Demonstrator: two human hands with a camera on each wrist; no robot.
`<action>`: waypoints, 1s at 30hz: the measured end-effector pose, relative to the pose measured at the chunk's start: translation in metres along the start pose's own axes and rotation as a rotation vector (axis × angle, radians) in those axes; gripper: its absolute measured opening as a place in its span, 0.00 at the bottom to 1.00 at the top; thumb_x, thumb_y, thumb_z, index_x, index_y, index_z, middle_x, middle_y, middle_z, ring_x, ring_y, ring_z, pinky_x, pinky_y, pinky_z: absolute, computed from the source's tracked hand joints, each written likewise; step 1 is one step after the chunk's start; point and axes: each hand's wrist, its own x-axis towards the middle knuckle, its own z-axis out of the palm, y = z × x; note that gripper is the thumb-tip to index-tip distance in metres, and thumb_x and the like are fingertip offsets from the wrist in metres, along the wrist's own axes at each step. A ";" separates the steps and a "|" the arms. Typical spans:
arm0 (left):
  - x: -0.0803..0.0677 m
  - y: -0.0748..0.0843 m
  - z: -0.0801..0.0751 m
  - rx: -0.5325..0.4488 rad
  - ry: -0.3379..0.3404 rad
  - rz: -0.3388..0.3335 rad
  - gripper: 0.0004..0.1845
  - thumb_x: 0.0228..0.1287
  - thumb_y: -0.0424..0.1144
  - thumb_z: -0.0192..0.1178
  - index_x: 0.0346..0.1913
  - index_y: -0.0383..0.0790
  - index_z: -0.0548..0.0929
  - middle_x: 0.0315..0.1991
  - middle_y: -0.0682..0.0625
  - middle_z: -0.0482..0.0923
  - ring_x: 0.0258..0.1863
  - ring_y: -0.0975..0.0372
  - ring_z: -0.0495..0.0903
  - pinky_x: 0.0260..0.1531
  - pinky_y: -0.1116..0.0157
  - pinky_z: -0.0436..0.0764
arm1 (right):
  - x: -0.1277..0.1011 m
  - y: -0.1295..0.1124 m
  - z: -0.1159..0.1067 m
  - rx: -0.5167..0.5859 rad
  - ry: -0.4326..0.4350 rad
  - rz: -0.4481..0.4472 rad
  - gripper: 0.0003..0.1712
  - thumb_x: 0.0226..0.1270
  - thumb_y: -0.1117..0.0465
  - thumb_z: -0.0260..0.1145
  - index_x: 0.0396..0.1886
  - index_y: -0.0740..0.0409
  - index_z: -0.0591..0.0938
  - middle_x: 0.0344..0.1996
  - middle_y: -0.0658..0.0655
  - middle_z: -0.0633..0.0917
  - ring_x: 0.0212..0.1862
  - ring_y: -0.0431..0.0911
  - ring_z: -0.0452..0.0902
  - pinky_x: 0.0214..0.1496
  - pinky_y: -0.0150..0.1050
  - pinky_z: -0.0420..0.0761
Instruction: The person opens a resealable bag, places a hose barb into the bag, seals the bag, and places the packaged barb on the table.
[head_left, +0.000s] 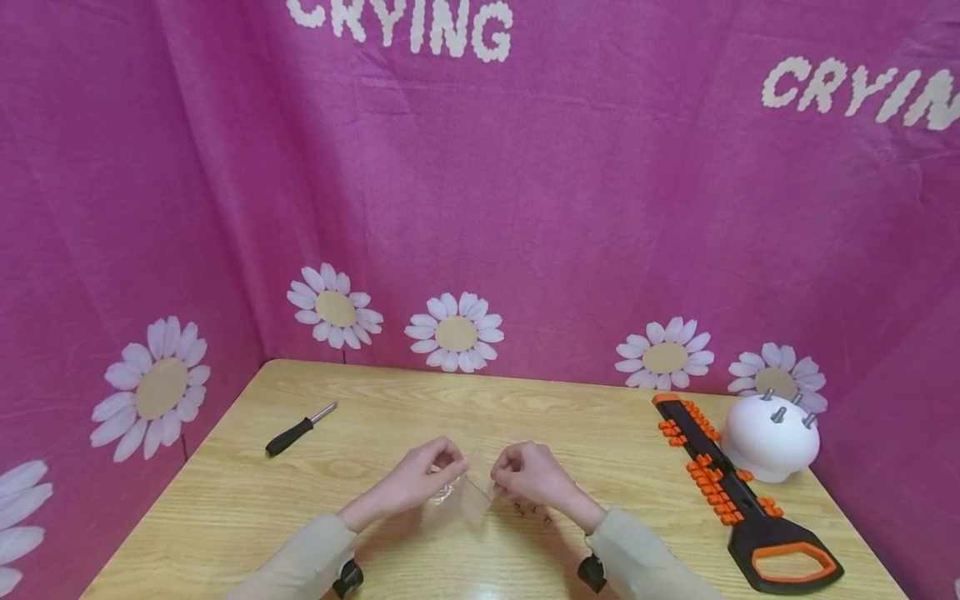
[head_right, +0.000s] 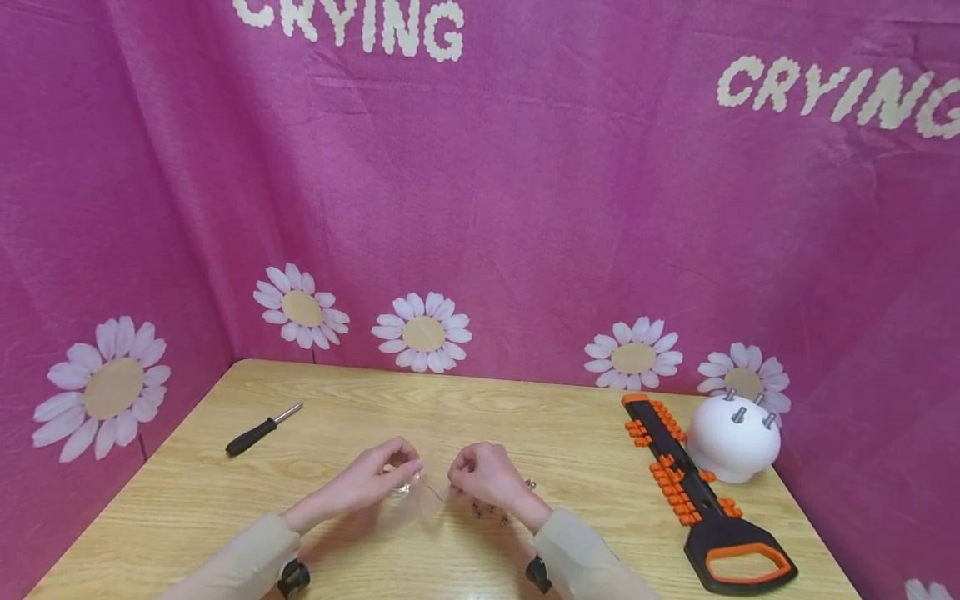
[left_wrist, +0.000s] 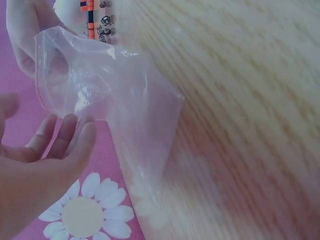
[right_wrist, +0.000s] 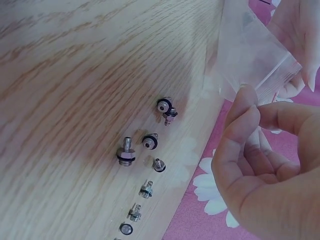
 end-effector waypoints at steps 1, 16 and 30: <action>0.000 0.000 0.000 0.012 0.011 0.010 0.14 0.74 0.47 0.55 0.45 0.37 0.79 0.42 0.47 0.82 0.43 0.60 0.79 0.43 0.69 0.78 | 0.000 0.000 0.000 0.004 -0.002 0.003 0.08 0.66 0.67 0.62 0.32 0.69 0.83 0.24 0.59 0.88 0.27 0.52 0.87 0.32 0.40 0.87; -0.006 -0.007 0.011 0.226 -0.103 0.022 0.60 0.51 0.54 0.75 0.74 0.22 0.52 0.72 0.26 0.57 0.72 0.37 0.60 0.70 0.40 0.62 | 0.001 -0.001 0.001 -0.005 -0.011 0.009 0.08 0.67 0.66 0.63 0.33 0.68 0.84 0.24 0.56 0.88 0.28 0.49 0.87 0.32 0.41 0.87; -0.006 -0.010 0.023 0.314 -0.115 0.048 0.69 0.41 0.54 0.80 0.75 0.21 0.46 0.74 0.28 0.54 0.73 0.40 0.58 0.70 0.42 0.63 | 0.001 -0.006 0.003 -0.035 -0.004 -0.010 0.07 0.64 0.65 0.64 0.33 0.66 0.85 0.23 0.55 0.87 0.24 0.39 0.82 0.28 0.34 0.84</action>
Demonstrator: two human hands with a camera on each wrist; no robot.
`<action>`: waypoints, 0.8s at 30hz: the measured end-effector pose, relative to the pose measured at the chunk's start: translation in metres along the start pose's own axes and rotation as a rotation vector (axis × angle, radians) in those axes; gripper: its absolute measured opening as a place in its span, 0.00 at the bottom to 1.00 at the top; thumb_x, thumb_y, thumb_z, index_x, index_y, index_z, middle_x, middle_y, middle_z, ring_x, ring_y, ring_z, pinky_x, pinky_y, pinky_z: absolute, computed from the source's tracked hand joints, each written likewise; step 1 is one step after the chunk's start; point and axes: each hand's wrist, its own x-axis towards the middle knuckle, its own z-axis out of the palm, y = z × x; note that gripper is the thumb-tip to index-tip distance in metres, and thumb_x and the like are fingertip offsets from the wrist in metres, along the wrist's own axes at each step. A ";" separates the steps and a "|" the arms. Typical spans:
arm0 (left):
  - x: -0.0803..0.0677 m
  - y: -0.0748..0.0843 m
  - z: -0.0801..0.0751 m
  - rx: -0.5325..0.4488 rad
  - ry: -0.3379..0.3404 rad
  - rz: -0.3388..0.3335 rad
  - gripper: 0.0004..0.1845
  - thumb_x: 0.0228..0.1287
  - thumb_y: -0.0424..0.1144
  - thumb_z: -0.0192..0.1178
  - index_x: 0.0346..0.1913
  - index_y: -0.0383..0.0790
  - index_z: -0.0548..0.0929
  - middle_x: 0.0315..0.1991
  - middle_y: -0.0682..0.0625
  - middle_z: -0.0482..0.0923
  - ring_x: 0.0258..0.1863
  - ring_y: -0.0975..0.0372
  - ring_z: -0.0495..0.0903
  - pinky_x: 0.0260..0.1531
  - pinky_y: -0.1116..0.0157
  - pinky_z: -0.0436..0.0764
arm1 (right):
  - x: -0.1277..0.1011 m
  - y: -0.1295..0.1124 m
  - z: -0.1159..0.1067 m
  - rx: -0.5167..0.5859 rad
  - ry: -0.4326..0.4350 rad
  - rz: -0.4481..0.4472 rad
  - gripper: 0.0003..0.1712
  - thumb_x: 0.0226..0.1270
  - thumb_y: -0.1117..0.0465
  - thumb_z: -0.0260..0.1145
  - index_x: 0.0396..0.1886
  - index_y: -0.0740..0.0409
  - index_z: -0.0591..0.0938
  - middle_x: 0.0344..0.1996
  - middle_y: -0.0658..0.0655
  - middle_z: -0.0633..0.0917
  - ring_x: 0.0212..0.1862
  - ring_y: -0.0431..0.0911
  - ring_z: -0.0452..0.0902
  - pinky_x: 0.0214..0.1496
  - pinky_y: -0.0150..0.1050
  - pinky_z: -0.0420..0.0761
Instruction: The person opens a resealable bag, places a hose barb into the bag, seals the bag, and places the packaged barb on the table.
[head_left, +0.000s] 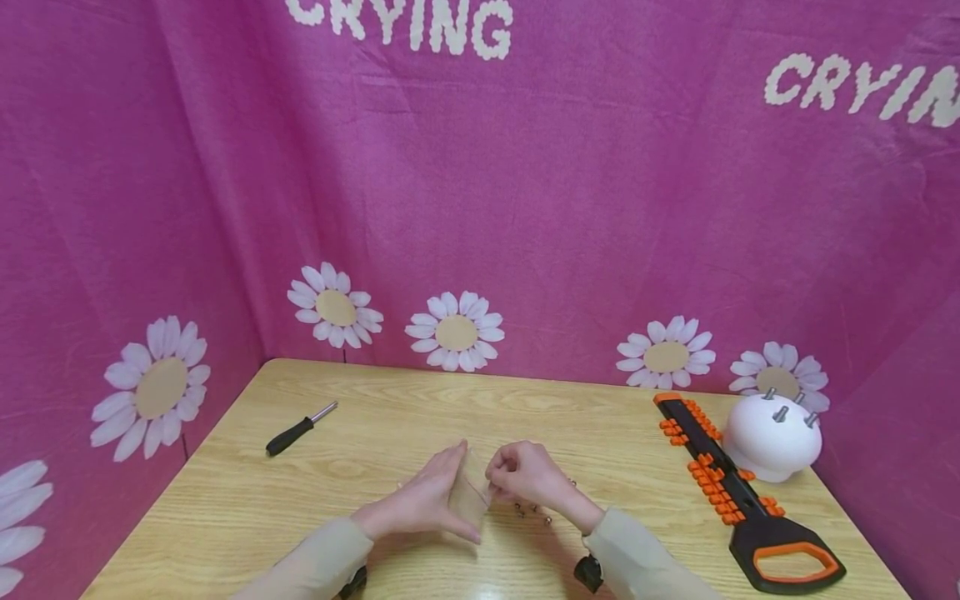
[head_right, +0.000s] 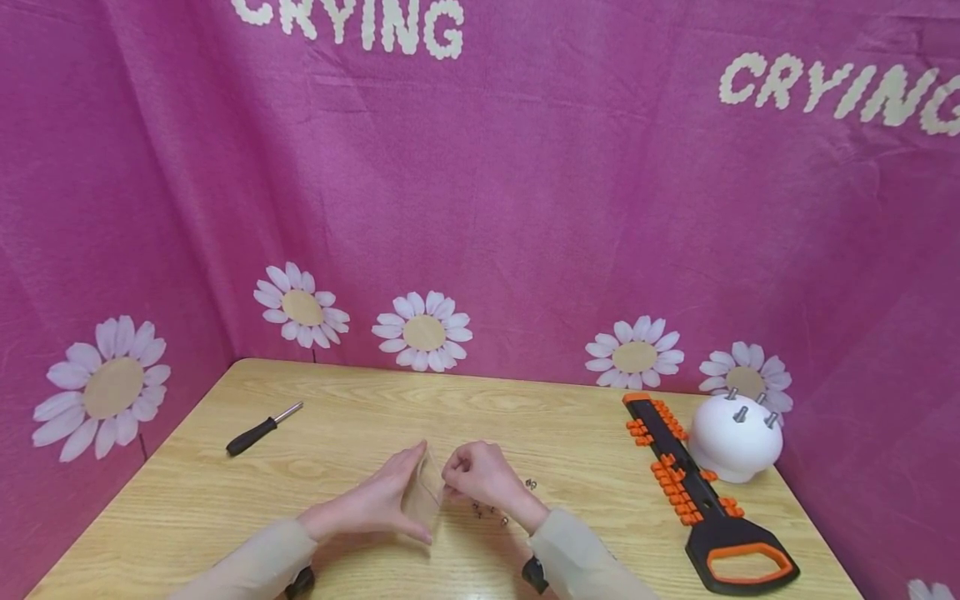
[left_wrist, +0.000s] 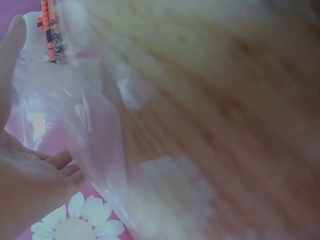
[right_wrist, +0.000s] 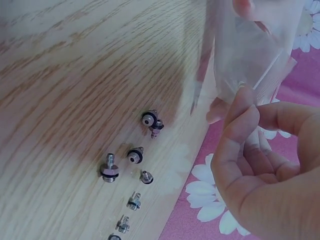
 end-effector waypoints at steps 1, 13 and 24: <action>0.000 0.000 0.000 0.004 0.001 -0.001 0.69 0.41 0.54 0.80 0.75 0.21 0.47 0.73 0.29 0.56 0.72 0.41 0.59 0.69 0.43 0.64 | 0.000 0.000 0.000 0.001 -0.001 -0.001 0.07 0.64 0.65 0.64 0.33 0.66 0.85 0.23 0.55 0.87 0.24 0.39 0.82 0.28 0.34 0.84; 0.005 -0.001 -0.001 0.000 0.040 0.008 0.53 0.44 0.49 0.79 0.67 0.25 0.63 0.50 0.44 0.74 0.54 0.54 0.71 0.56 0.55 0.76 | -0.003 0.000 -0.002 0.024 -0.032 -0.023 0.08 0.65 0.66 0.62 0.33 0.69 0.83 0.22 0.53 0.87 0.23 0.38 0.83 0.29 0.35 0.84; 0.009 -0.005 -0.003 -0.076 0.053 0.062 0.37 0.50 0.42 0.77 0.60 0.29 0.72 0.42 0.48 0.80 0.43 0.59 0.78 0.49 0.61 0.80 | -0.003 0.006 -0.003 0.056 -0.032 -0.004 0.08 0.68 0.67 0.61 0.34 0.70 0.83 0.26 0.63 0.88 0.29 0.53 0.87 0.32 0.42 0.86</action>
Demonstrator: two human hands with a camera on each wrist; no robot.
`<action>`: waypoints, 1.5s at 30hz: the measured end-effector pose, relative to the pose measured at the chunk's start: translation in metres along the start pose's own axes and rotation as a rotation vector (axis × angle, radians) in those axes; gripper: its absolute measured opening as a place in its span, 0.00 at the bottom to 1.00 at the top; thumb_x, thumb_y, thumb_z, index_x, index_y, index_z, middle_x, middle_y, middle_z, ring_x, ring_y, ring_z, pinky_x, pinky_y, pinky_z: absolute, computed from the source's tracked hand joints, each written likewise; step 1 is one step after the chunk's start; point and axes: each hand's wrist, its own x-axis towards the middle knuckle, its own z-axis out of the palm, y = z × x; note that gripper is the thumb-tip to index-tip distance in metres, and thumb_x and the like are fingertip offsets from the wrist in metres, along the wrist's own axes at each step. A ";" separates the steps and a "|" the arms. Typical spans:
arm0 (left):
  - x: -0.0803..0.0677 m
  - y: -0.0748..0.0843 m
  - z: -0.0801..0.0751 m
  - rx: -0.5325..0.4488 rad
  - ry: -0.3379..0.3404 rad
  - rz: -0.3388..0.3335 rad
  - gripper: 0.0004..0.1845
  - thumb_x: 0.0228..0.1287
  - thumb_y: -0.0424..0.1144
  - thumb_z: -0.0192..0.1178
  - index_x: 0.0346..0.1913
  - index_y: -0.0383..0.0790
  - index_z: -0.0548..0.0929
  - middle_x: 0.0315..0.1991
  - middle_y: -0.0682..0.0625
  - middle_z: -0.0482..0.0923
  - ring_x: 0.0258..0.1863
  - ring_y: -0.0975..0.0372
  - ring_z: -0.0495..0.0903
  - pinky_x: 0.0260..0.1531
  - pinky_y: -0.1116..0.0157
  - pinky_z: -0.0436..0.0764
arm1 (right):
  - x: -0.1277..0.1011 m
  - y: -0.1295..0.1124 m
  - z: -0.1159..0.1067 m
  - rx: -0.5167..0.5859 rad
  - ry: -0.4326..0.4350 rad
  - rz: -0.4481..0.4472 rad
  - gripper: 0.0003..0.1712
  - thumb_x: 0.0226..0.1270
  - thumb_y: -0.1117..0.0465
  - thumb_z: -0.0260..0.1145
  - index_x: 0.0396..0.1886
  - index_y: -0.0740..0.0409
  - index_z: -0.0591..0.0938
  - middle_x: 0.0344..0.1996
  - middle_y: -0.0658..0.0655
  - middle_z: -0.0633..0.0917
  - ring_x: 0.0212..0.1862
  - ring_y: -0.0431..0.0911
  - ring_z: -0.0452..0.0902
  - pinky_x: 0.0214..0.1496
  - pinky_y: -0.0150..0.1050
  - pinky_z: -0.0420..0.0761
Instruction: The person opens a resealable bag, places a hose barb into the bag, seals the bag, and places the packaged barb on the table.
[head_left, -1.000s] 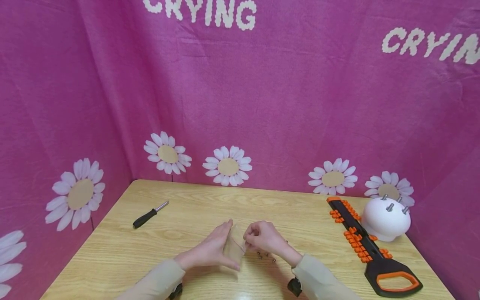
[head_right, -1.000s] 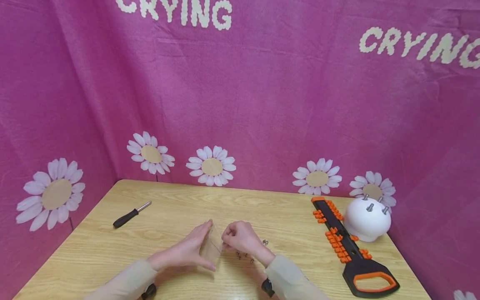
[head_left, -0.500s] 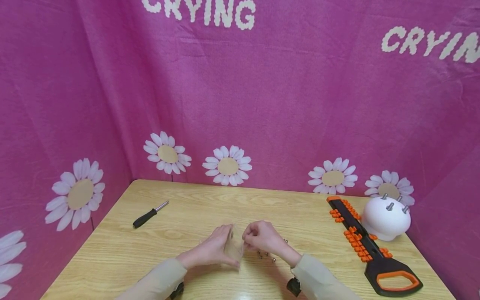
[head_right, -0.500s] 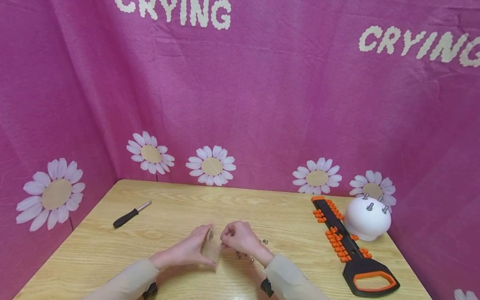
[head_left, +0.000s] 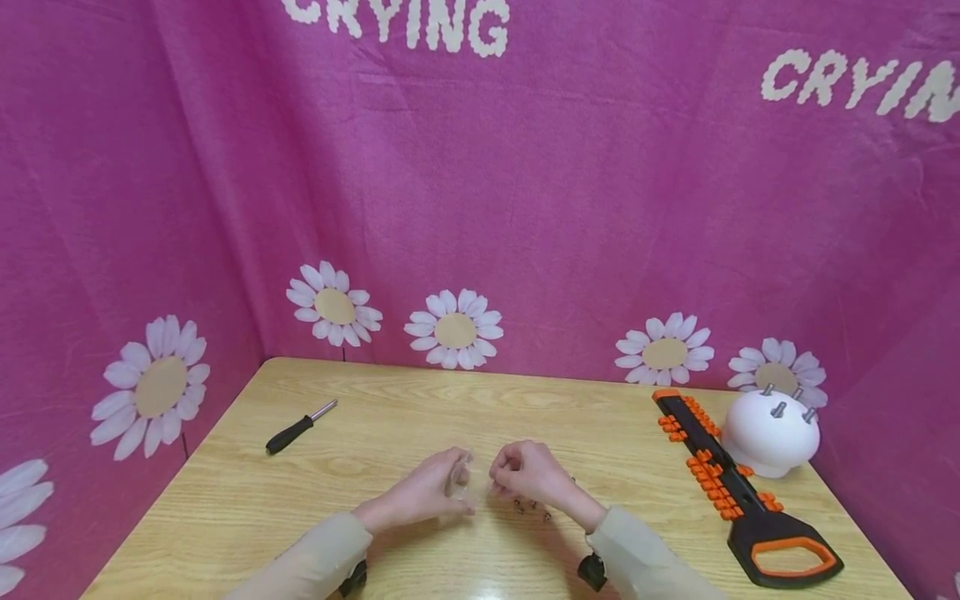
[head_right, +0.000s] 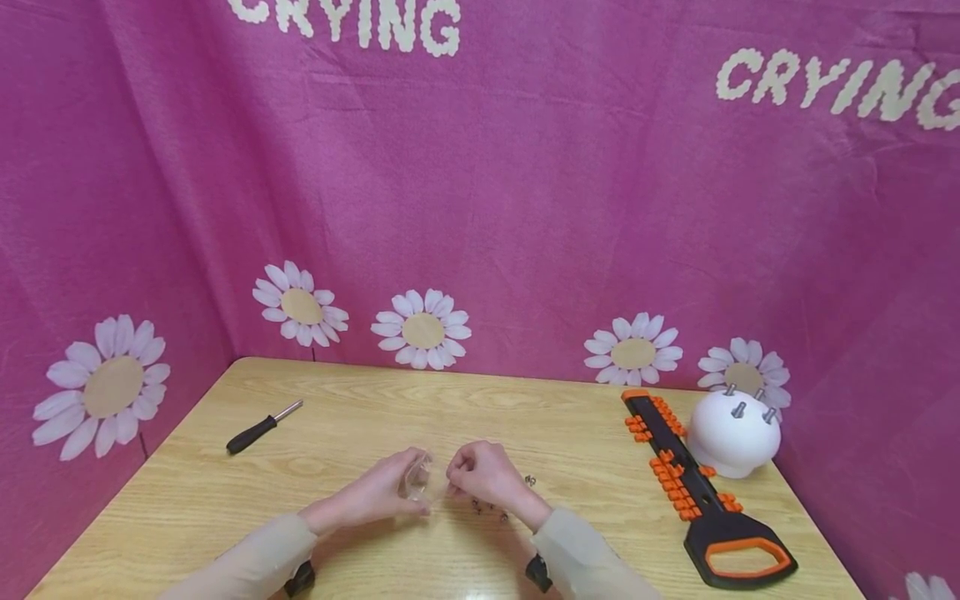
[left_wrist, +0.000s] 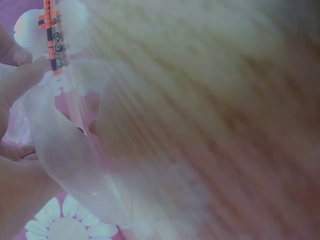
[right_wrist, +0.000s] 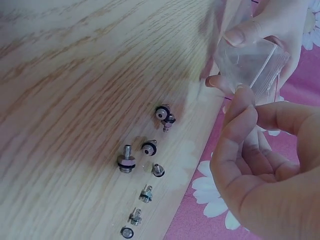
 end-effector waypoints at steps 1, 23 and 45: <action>0.000 0.000 0.000 -0.003 0.002 -0.002 0.37 0.49 0.41 0.77 0.60 0.29 0.72 0.42 0.47 0.80 0.43 0.58 0.78 0.49 0.61 0.80 | 0.000 0.000 0.000 0.002 -0.002 -0.001 0.08 0.68 0.67 0.61 0.34 0.70 0.83 0.27 0.63 0.88 0.29 0.53 0.87 0.32 0.42 0.87; -0.005 0.003 0.000 0.020 -0.040 -0.085 0.42 0.44 0.32 0.70 0.67 0.31 0.68 0.50 0.42 0.78 0.52 0.54 0.73 0.50 0.57 0.77 | -0.002 0.004 0.002 0.018 -0.038 -0.001 0.07 0.68 0.67 0.62 0.33 0.67 0.83 0.26 0.60 0.88 0.29 0.49 0.86 0.33 0.42 0.86; -0.004 -0.005 -0.001 -0.007 -0.060 0.079 0.17 0.55 0.35 0.71 0.44 0.37 0.76 0.36 0.49 0.83 0.39 0.64 0.77 0.54 0.60 0.67 | -0.010 0.041 -0.062 -0.297 0.137 -0.128 0.05 0.66 0.65 0.65 0.37 0.63 0.84 0.31 0.55 0.88 0.33 0.36 0.78 0.37 0.30 0.77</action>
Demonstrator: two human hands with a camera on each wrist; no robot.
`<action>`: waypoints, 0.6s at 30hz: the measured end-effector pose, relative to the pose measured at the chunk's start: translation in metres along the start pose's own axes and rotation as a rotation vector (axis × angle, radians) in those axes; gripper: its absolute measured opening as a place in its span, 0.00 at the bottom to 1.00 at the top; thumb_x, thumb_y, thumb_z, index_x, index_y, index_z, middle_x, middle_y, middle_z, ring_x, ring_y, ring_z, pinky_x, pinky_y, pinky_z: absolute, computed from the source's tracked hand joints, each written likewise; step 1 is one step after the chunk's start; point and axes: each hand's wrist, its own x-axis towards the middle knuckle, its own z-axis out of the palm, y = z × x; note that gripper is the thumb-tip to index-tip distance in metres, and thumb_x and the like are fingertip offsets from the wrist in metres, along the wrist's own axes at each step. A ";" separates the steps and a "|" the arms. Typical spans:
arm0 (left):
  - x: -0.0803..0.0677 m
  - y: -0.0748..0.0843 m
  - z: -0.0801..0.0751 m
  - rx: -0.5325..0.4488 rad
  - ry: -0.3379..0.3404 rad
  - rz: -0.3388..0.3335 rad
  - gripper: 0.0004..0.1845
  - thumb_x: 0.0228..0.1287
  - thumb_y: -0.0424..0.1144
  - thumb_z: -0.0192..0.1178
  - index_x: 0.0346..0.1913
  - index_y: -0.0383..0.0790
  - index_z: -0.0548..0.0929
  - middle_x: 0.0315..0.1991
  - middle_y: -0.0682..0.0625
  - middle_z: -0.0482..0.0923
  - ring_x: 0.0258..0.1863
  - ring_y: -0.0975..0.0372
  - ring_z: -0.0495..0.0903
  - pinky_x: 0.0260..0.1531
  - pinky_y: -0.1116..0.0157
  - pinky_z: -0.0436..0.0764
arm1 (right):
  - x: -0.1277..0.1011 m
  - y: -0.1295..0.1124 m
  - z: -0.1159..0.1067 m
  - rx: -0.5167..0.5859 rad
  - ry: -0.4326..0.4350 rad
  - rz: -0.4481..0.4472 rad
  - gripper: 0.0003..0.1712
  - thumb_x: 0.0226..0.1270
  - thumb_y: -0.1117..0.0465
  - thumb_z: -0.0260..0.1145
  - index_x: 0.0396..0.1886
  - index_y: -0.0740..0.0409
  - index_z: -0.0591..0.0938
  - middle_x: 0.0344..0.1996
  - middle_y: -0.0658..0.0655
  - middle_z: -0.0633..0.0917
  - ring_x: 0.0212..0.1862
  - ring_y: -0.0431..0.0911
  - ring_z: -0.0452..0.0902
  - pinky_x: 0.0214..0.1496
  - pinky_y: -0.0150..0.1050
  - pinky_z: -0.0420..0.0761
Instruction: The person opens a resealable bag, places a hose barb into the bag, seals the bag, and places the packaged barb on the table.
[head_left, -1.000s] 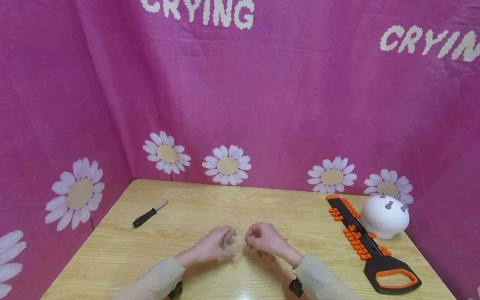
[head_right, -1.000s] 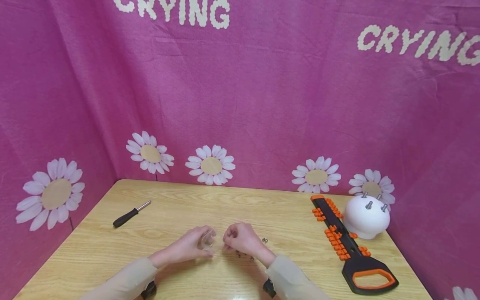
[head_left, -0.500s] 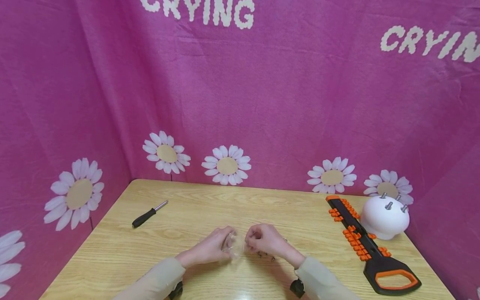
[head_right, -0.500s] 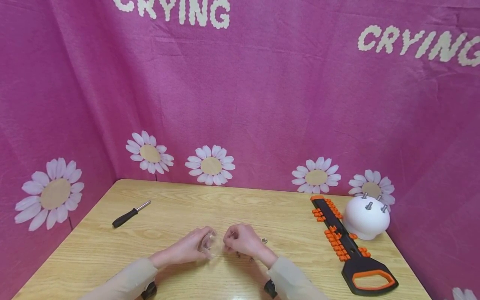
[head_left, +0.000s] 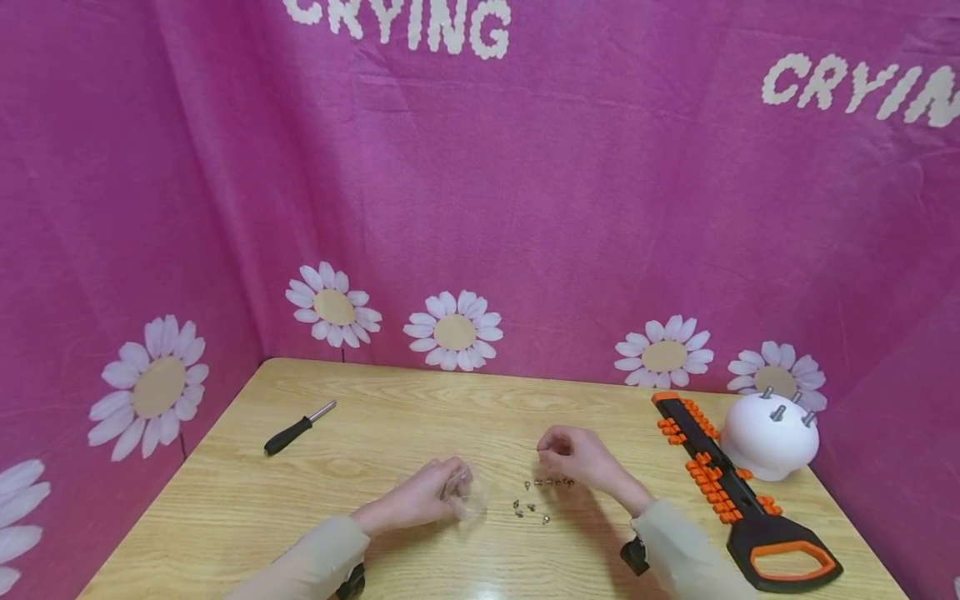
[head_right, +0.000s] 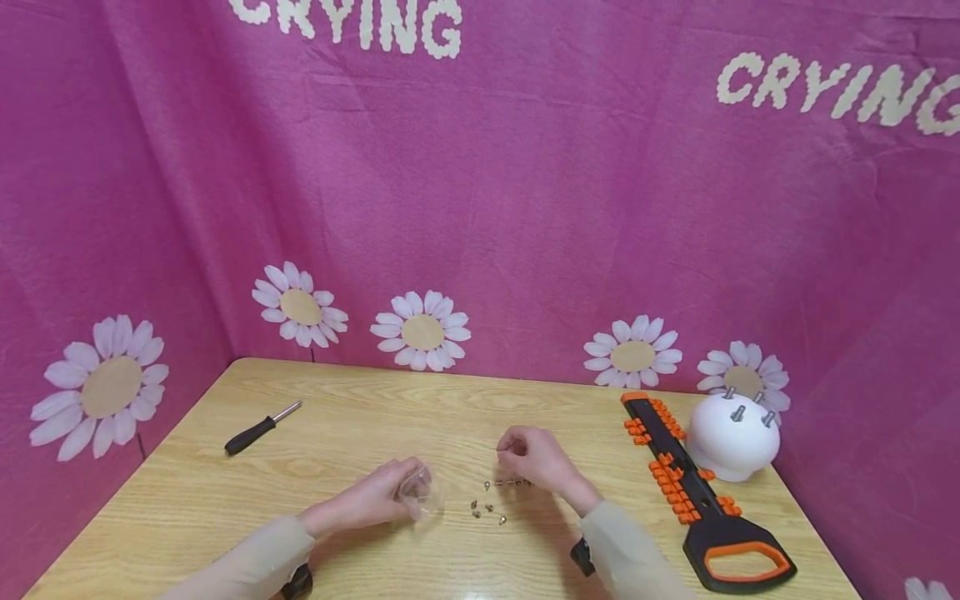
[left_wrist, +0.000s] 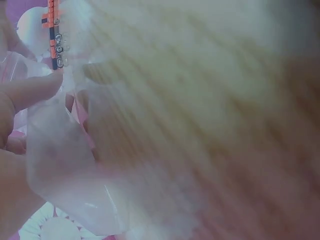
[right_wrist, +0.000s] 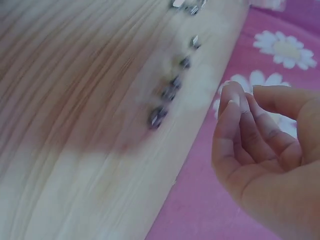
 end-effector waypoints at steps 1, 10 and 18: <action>0.000 0.000 0.000 -0.016 -0.003 -0.001 0.17 0.56 0.34 0.71 0.44 0.37 0.76 0.35 0.49 0.83 0.38 0.65 0.77 0.55 0.60 0.67 | -0.001 0.004 -0.002 -0.025 0.010 -0.005 0.04 0.65 0.65 0.65 0.37 0.62 0.84 0.31 0.54 0.87 0.33 0.35 0.78 0.37 0.30 0.77; 0.001 0.000 -0.001 -0.121 -0.024 -0.022 0.22 0.57 0.35 0.70 0.52 0.32 0.76 0.38 0.44 0.85 0.38 0.67 0.81 0.49 0.69 0.76 | -0.016 0.029 -0.011 -0.114 -0.005 -0.056 0.02 0.60 0.68 0.70 0.30 0.59 0.84 0.27 0.52 0.86 0.29 0.30 0.73 0.32 0.28 0.75; 0.000 0.001 -0.001 -0.081 -0.026 -0.020 0.27 0.61 0.39 0.69 0.61 0.33 0.74 0.35 0.51 0.85 0.33 0.74 0.72 0.48 0.68 0.73 | -0.024 0.037 -0.010 -0.127 -0.055 -0.048 0.04 0.56 0.70 0.71 0.29 0.58 0.85 0.28 0.52 0.87 0.31 0.31 0.74 0.34 0.28 0.76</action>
